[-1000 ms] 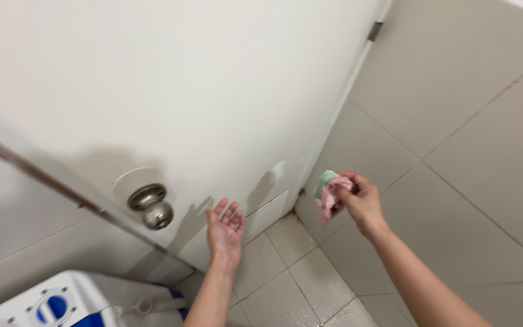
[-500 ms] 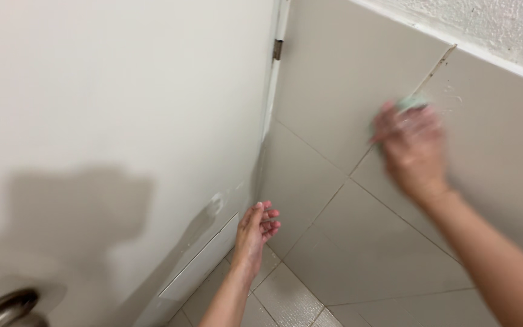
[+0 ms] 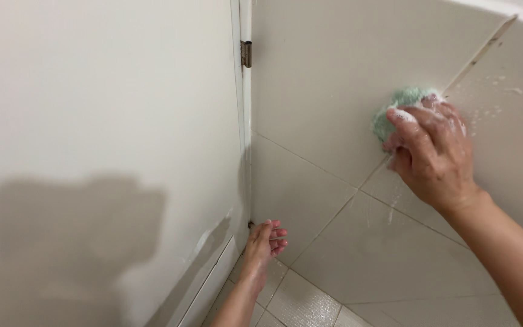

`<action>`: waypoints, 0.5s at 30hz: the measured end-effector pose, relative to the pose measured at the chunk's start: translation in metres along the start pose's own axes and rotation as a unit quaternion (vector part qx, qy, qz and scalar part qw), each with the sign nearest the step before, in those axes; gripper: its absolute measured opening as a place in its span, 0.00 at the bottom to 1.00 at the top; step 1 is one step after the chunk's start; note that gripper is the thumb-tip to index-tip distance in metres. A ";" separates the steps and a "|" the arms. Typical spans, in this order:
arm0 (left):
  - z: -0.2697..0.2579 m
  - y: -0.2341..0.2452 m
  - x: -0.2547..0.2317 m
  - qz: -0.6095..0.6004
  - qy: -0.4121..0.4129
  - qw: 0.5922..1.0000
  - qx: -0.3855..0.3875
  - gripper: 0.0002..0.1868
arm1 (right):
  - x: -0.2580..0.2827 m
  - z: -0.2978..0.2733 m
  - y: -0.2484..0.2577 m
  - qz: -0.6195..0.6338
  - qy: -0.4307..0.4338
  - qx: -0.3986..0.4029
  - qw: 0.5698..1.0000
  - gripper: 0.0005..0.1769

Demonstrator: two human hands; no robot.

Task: The person prepares a soapy solution in an orange scoop, then uses a cloth to wipe tiled walls and a door frame. The person repeatedly dips the cloth into the solution and scrubs different wall sections and the door edge.

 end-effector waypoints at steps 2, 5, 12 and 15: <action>0.011 0.000 0.002 -0.010 -0.007 1.000 0.016 0.22 | 0.008 -0.005 -0.020 -0.065 0.013 -0.018 0.998 0.16; 0.029 0.004 -0.007 0.004 -0.025 0.999 0.034 0.23 | 0.045 -0.049 -0.122 -0.161 0.091 0.197 0.963 0.20; 0.060 0.023 -0.015 0.011 -0.071 0.997 0.013 0.24 | 0.016 -0.014 -0.079 -0.128 0.074 0.111 0.983 0.22; 0.077 0.013 -0.016 -0.004 -0.124 0.992 0.014 0.24 | 0.010 0.023 -0.043 -0.104 0.027 -0.011 0.994 0.25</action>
Point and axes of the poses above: each hand's wrist, its own z-axis towards the middle knuckle, its own y-axis out of the back of the hand, x = y × z, the point moved 9 cm from there along z, towards the middle knuckle, and after that the axes turned 15 degrees about z, right-handed, at the moved point
